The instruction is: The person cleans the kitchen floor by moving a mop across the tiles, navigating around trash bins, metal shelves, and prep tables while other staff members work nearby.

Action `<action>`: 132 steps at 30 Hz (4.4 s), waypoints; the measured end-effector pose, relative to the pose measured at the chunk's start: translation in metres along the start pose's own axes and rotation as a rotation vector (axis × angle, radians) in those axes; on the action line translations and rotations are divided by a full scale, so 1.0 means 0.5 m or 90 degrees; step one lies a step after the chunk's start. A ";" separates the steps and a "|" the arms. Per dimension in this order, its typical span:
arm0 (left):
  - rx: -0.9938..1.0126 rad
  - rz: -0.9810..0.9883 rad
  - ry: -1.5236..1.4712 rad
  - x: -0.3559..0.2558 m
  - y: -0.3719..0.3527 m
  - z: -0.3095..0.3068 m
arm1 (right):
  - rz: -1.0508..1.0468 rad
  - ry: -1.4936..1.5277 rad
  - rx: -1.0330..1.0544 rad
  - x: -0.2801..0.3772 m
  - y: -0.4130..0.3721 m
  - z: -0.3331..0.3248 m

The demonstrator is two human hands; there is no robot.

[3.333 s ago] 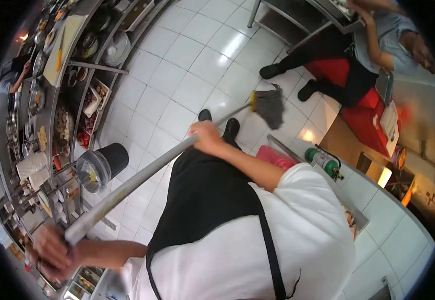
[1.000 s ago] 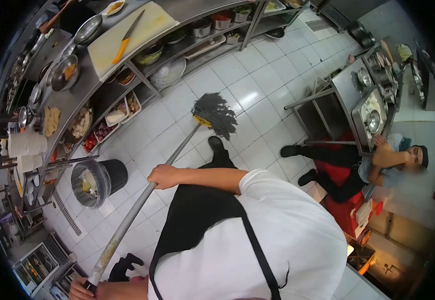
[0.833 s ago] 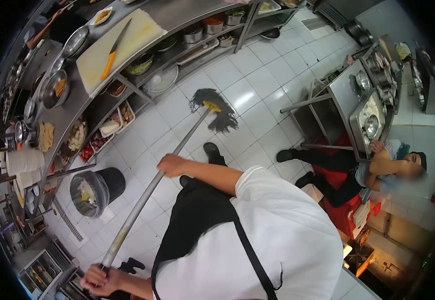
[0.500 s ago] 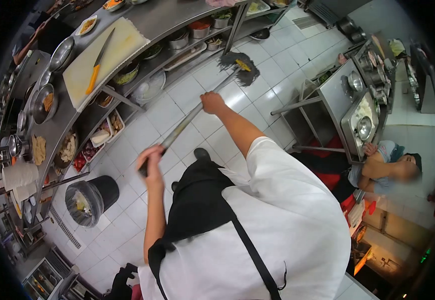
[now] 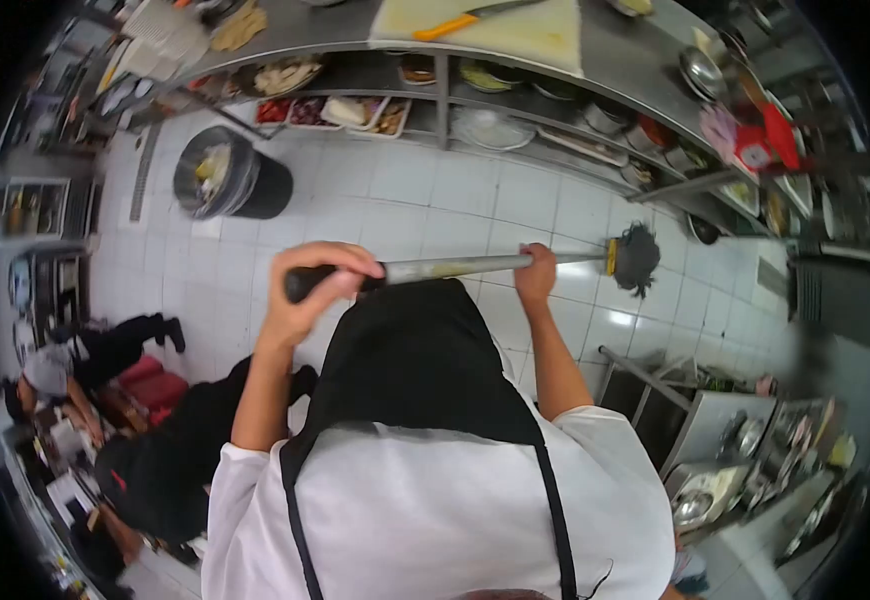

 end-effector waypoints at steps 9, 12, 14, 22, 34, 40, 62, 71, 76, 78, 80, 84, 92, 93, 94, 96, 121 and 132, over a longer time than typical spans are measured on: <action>-0.310 0.456 0.300 -0.411 -0.311 -0.126 | -0.534 0.481 0.442 0.516 -0.108 0.121; -0.238 0.451 0.313 -0.482 -0.418 -0.108 | -0.630 0.454 0.615 0.649 -0.159 0.185; -0.319 0.391 0.360 -0.474 -0.392 -0.044 | -0.684 0.420 0.677 0.719 -0.175 0.264; -0.713 0.361 0.316 -0.326 -0.373 -0.136 | -0.706 0.216 0.666 0.879 -0.161 0.486; -0.375 0.370 -0.074 -0.410 -0.320 -0.387 | -0.507 0.217 0.510 0.719 -0.044 0.278; -0.352 0.315 -0.143 -0.208 -0.141 -0.264 | -0.356 0.110 0.393 0.437 0.027 0.194; -0.225 0.099 -0.216 -0.051 -0.056 -0.311 | -0.232 -0.079 0.344 0.222 0.073 0.244; -0.236 0.358 0.132 -0.536 -0.384 -0.593 | -0.530 0.379 0.686 0.942 -0.192 0.425; -0.247 0.373 0.251 -0.568 -0.421 -0.614 | -0.588 0.417 0.737 1.156 -0.251 0.562; -0.251 0.371 0.264 -0.557 -0.413 -0.629 | -0.638 0.424 0.706 1.159 -0.243 0.597; -0.257 0.365 0.273 -0.549 -0.401 -0.641 | -0.689 0.394 0.731 1.169 -0.254 0.624; -0.296 0.428 0.250 -0.542 -0.386 -0.615 | -0.642 0.408 0.759 1.148 -0.258 0.637; -0.313 0.534 0.218 -0.556 -0.324 -0.529 | -0.603 0.310 0.729 1.048 -0.187 0.429; -0.324 0.546 0.200 -0.549 -0.324 -0.549 | -0.605 0.274 0.720 1.031 -0.178 0.467; -0.342 0.553 0.195 -0.546 -0.319 -0.542 | -0.620 0.263 0.702 1.001 -0.162 0.453; -0.380 0.571 0.160 -0.521 -0.300 -0.533 | -0.529 0.257 0.719 0.945 -0.136 0.408; -0.188 0.129 -0.219 0.155 -0.308 -0.649 | -0.278 -0.487 0.486 0.396 -0.078 0.515; -0.582 0.499 -0.068 -0.411 -0.973 -1.039 | -0.536 0.291 0.815 1.256 -0.466 0.675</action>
Point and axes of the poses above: each hand's wrist, its own y-axis towards the middle knuckle, its own z-axis out of the palm, x = y × z, the point moved 2 cm from there along y, towards the middle knuckle, and after that the axes turned 2 degrees about -z, right-handed, at the moved point
